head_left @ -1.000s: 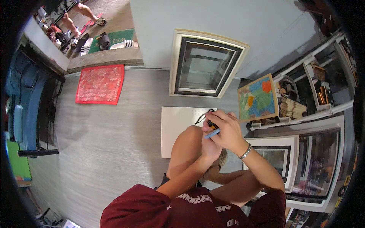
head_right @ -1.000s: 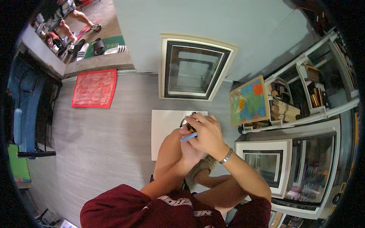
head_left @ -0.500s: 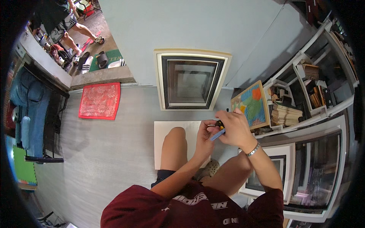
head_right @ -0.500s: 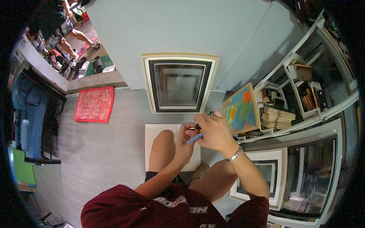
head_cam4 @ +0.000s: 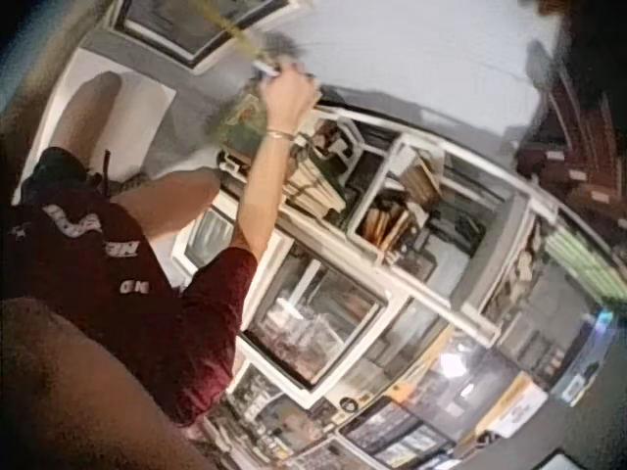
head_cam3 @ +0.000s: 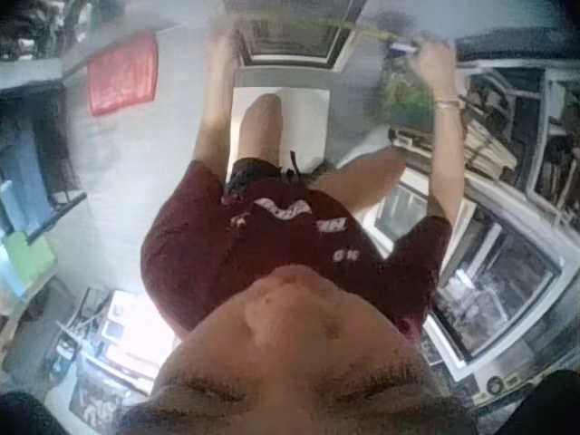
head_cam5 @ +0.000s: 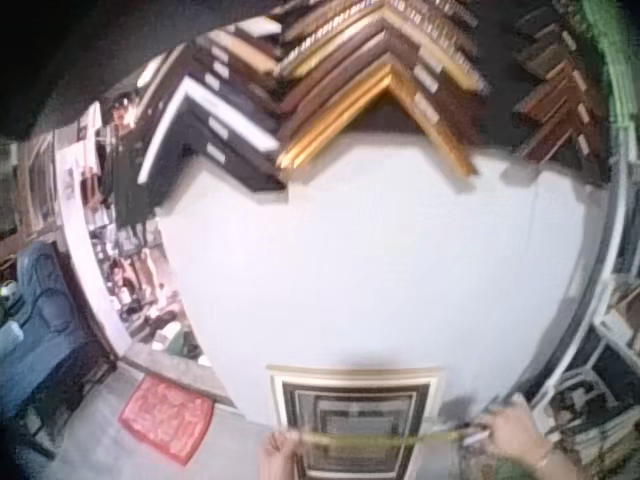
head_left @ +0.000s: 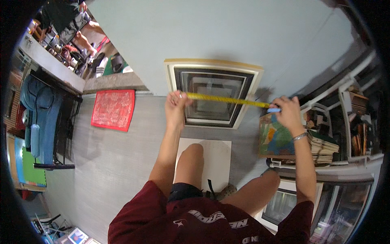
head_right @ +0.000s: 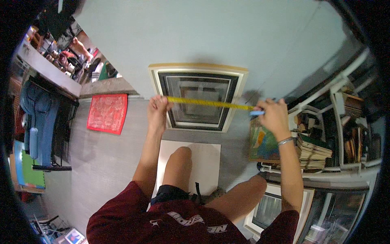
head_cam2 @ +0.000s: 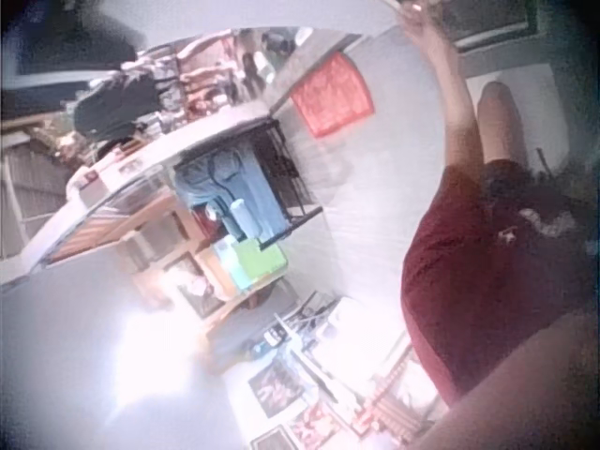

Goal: The person sits on the floor and measures the dimensions of several picture frames using a tape measure. They record the measurements on a piece of paper with a pen, then move the frames aside to access the next one.

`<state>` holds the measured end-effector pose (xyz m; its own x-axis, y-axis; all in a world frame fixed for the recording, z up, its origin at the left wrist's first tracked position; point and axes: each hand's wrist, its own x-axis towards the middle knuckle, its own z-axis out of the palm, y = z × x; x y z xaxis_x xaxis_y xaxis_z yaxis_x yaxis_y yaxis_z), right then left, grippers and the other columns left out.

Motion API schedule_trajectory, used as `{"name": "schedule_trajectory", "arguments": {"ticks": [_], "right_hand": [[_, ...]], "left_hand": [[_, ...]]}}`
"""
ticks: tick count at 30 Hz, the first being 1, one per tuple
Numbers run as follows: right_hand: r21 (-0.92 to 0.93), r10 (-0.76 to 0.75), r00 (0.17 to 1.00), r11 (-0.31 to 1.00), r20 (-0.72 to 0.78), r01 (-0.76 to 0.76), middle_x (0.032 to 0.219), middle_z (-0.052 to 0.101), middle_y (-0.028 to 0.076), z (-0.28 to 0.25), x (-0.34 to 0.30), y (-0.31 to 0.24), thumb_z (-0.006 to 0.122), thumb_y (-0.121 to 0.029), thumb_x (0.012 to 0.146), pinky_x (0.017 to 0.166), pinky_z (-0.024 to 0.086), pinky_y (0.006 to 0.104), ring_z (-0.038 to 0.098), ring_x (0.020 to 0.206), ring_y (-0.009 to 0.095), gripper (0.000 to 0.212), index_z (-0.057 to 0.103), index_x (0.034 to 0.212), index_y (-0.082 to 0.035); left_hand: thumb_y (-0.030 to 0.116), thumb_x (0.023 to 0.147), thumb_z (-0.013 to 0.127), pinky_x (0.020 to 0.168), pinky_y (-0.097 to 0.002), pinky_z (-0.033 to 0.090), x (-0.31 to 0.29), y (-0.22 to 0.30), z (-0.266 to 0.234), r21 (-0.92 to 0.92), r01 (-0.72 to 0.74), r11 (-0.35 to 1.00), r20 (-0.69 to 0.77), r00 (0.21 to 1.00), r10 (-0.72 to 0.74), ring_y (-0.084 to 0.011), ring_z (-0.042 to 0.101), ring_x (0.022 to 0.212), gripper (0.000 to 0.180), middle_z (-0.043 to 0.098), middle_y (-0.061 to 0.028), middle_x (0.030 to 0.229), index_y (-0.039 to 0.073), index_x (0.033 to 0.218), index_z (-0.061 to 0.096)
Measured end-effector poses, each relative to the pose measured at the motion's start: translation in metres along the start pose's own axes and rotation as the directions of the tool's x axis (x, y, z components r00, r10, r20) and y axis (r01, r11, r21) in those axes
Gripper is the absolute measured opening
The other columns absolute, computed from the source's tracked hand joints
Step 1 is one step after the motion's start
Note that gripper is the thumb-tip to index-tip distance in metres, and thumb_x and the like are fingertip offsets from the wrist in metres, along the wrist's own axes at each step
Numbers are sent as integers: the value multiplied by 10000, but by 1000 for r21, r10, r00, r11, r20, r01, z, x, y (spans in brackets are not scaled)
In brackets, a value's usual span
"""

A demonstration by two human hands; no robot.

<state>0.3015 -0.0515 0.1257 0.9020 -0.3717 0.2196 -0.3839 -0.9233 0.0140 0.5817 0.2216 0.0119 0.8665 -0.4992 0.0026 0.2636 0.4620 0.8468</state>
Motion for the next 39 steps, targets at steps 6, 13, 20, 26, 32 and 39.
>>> {"name": "schedule_trajectory", "arguments": {"ticks": [6,13,20,26,32,39], "right_hand": [[-131,54,998,990,-28,-58,763,580,60,58,39,26,673,-144,822,731,318,361,529,672,254,70,697,888,-154],[-122,41,999,992,-20,-43,825,634,70,88,62,35,668,-196,859,719,331,374,574,720,285,104,710,931,-134],[-214,2,998,977,-69,-17,802,652,76,92,80,38,651,-329,882,715,367,397,609,708,290,191,708,866,-147],[-258,49,998,964,-38,-57,804,663,67,85,87,28,654,-329,874,710,372,401,622,707,277,162,721,880,-182],[-294,13,994,955,-106,-44,772,675,63,91,86,27,648,-353,863,711,390,412,638,694,264,180,731,861,-194],[-356,-35,981,934,-193,-36,749,656,30,95,88,18,666,-370,862,678,363,390,613,653,248,207,731,848,-174]], "left_hand": [[3,883,677,764,-317,549,64,-25,-2,-24,-116,993,-234,966,107,-190,632,813,526,660,-166,946,52,1262,316],[-7,854,710,691,-386,584,86,-42,7,-110,-171,979,-278,951,134,-236,673,795,514,681,-170,926,80,1200,340],[-41,841,697,577,-302,567,94,-46,7,46,-238,970,-298,924,241,-213,684,696,475,690,-189,869,-70,1224,416],[-39,819,735,666,-365,616,103,-48,-8,87,-248,965,-303,916,263,-293,707,758,520,666,-237,940,-77,1212,397],[-26,811,750,703,-385,622,104,-49,-4,148,-219,965,-301,919,254,-330,709,795,540,653,-246,970,-89,1210,392],[-25,815,748,714,-397,626,112,-54,-19,174,-220,960,-277,924,262,-345,710,812,535,653,-247,990,-66,1189,368]]}}
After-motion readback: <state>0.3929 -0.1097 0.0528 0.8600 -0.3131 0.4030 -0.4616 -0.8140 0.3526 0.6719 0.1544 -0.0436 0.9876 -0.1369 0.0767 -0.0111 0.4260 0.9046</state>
